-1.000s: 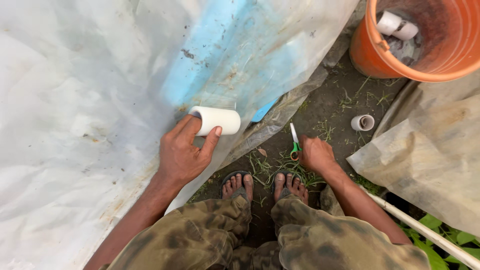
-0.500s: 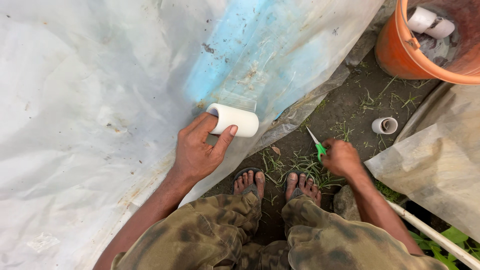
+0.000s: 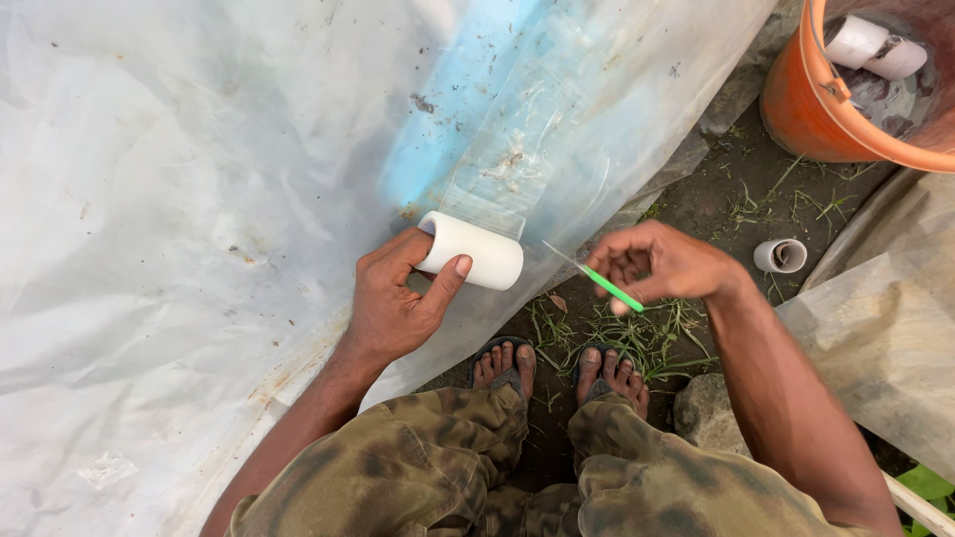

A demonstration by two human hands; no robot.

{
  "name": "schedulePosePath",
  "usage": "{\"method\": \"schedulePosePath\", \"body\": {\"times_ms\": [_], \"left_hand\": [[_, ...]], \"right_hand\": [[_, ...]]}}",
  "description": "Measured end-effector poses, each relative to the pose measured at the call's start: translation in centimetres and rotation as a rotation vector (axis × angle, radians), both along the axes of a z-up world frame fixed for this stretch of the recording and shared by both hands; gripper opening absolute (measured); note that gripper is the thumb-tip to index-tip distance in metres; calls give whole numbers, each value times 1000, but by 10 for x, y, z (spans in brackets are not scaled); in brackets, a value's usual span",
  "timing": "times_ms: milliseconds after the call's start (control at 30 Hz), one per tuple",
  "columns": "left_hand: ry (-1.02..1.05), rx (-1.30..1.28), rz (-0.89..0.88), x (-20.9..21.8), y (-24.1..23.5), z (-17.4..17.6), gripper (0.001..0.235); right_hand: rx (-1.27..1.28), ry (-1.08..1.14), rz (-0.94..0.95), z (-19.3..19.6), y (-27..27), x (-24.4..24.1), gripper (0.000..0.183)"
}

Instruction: The person places a blue plastic sheet against a translucent plastic wall and smooths it. They then unroll clear adhesive tape, apply it over the blue sheet, and cut it with scissors. The person repeats the taping process on a lower section of the wall.

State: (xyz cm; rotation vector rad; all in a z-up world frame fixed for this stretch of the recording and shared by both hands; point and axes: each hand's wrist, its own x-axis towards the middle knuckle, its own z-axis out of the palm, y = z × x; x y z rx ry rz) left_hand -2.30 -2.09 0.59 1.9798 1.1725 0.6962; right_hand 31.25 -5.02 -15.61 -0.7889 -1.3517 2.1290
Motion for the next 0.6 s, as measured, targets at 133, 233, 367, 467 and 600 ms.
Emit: {"method": "schedulePosePath", "body": {"times_ms": [133,233,367,467,600], "left_hand": [[27,12,9,-2,1,-3,20],[-11,6,-4,-5,1,-6,20],[4,13,-2,-6,2,-9,20],[-1,14,-8,-7,2,-10,21],[-3,-1,-24,-10,3,-10,22]], "right_hand": [[21,31,26,9,24,-9,44],[8,38,44,10,31,-13,46],[21,50,48,11,38,-20,50],[35,26,53,13,45,-25,52],[88,-26,32,16,50,-29,51]]}}
